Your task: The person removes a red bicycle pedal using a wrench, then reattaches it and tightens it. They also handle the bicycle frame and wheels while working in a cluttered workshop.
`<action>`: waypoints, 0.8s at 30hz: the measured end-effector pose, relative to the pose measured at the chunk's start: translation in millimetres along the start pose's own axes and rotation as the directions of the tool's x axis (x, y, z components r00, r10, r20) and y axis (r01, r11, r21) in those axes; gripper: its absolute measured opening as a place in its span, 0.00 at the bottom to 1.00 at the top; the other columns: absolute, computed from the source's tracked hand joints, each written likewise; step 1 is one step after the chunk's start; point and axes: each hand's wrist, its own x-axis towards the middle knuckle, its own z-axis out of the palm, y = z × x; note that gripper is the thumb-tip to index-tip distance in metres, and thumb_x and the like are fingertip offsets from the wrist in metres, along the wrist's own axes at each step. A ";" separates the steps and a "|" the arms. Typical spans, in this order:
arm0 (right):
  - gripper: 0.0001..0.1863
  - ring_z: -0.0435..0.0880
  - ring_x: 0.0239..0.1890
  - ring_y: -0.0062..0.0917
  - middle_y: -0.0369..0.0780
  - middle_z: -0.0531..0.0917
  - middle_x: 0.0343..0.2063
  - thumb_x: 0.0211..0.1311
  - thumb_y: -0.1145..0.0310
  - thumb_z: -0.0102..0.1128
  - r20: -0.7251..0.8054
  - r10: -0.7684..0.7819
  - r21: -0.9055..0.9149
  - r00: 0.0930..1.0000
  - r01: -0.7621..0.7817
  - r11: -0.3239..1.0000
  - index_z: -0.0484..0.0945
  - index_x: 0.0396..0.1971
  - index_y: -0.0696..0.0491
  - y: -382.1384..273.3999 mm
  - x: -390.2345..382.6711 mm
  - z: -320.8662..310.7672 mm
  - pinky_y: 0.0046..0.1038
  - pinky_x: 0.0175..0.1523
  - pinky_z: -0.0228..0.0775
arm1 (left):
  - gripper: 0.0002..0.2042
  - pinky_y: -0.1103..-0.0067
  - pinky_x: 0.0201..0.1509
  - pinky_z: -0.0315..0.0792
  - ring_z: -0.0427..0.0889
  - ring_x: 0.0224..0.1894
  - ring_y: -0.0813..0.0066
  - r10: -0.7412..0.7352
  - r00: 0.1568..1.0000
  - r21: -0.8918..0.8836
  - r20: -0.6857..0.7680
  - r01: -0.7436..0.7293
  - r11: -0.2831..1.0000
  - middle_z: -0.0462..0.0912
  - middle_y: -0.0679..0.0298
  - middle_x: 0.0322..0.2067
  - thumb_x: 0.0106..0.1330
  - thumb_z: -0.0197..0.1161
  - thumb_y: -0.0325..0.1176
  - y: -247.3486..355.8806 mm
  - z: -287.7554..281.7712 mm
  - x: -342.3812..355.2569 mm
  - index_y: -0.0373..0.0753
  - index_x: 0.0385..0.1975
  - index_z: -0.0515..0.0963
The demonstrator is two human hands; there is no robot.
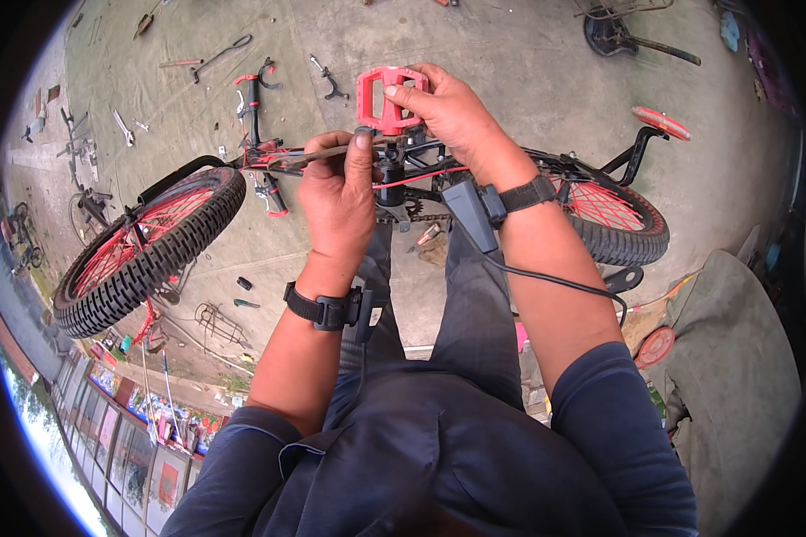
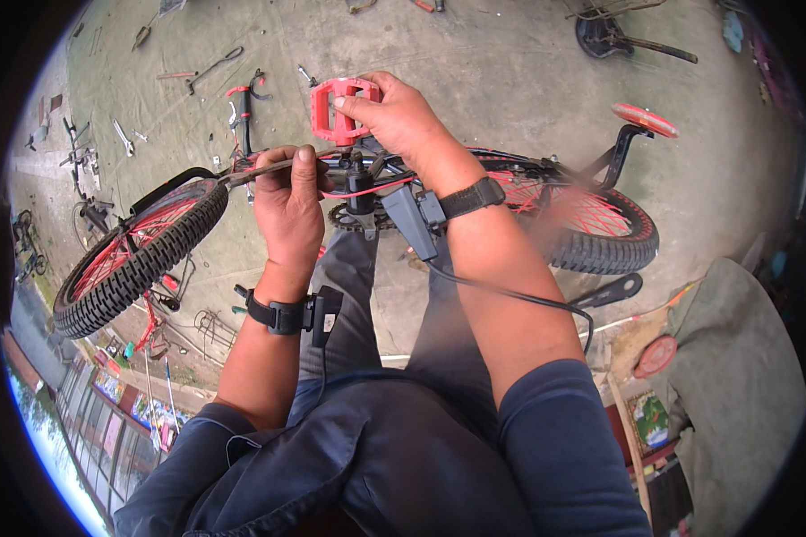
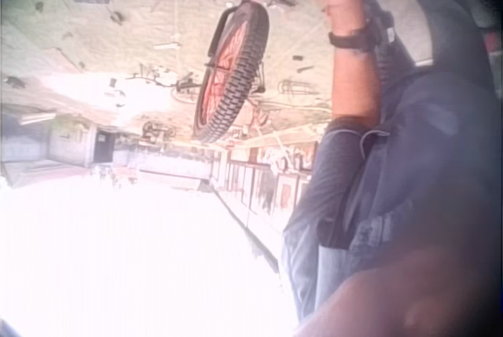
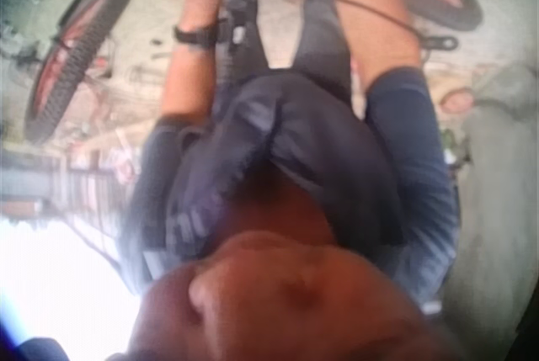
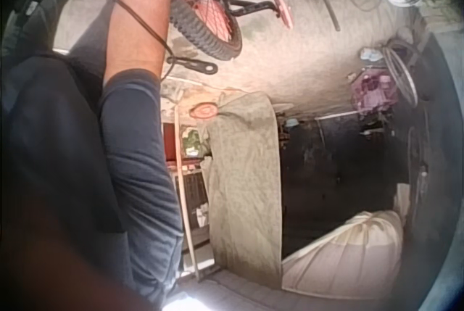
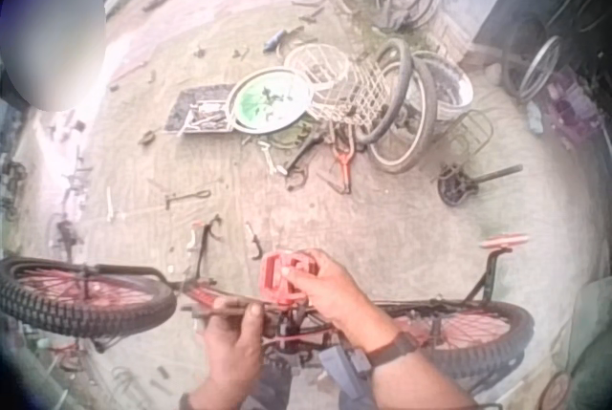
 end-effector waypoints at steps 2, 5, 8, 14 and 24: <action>0.22 0.83 0.37 0.17 0.35 0.84 0.39 0.64 0.61 0.69 -0.017 0.005 -0.032 1.000 -0.005 0.999 0.76 0.52 0.57 -0.8 0.2 -0.6 0.20 0.38 0.74 | 0.10 0.83 0.35 0.73 0.76 0.29 0.79 0.199 0.972 0.375 0.128 -0.233 0.897 0.79 0.64 0.31 0.69 0.67 0.32 3.1 0.1 -3.3 0.34 0.39 0.74; 0.23 0.82 0.38 0.16 0.35 0.83 0.39 0.63 0.61 0.69 -0.007 0.009 -0.042 1.000 -0.009 0.999 0.76 0.53 0.57 -1.5 -1.2 -1.7 0.19 0.38 0.74 | 0.10 0.83 0.35 0.72 0.76 0.30 0.78 0.400 0.866 0.454 0.299 -0.498 0.739 0.78 0.66 0.30 0.70 0.67 0.33 1.3 -2.3 -2.7 0.34 0.38 0.74; 0.24 0.83 0.38 0.17 0.36 0.84 0.40 0.63 0.61 0.70 -0.010 0.009 -0.037 1.000 -0.010 0.999 0.75 0.54 0.58 -1.1 -1.5 -1.3 0.20 0.39 0.75 | 0.12 0.80 0.31 0.72 0.76 0.26 0.78 -0.100 0.995 -0.016 -0.005 0.100 0.995 0.79 0.65 0.28 0.75 0.59 0.40 -8.9 -4.6 3.0 0.37 0.39 0.73; 0.26 0.84 0.38 0.19 0.37 0.84 0.40 0.63 0.60 0.70 -0.014 0.001 0.006 1.000 -0.001 1.000 0.75 0.54 0.59 3.1 1.6 -0.1 0.22 0.41 0.77 | 0.13 0.77 0.29 0.67 0.72 0.25 0.74 -0.692 0.708 -0.749 0.143 0.535 0.392 0.75 0.66 0.24 0.80 0.46 0.43 -34.9 -17.6 16.9 0.42 0.39 0.71; 0.25 0.82 0.39 0.16 0.35 0.84 0.40 0.63 0.59 0.70 0.002 0.010 -0.014 1.000 -0.010 1.000 0.76 0.54 0.57 -1.7 -1.8 -0.7 0.20 0.40 0.75 | 0.15 0.82 0.26 0.69 0.78 0.24 0.78 -0.158 0.983 -0.135 -0.096 0.144 0.980 0.80 0.62 0.27 0.79 0.49 0.45 -1.5 -3.3 1.2 0.37 0.43 0.71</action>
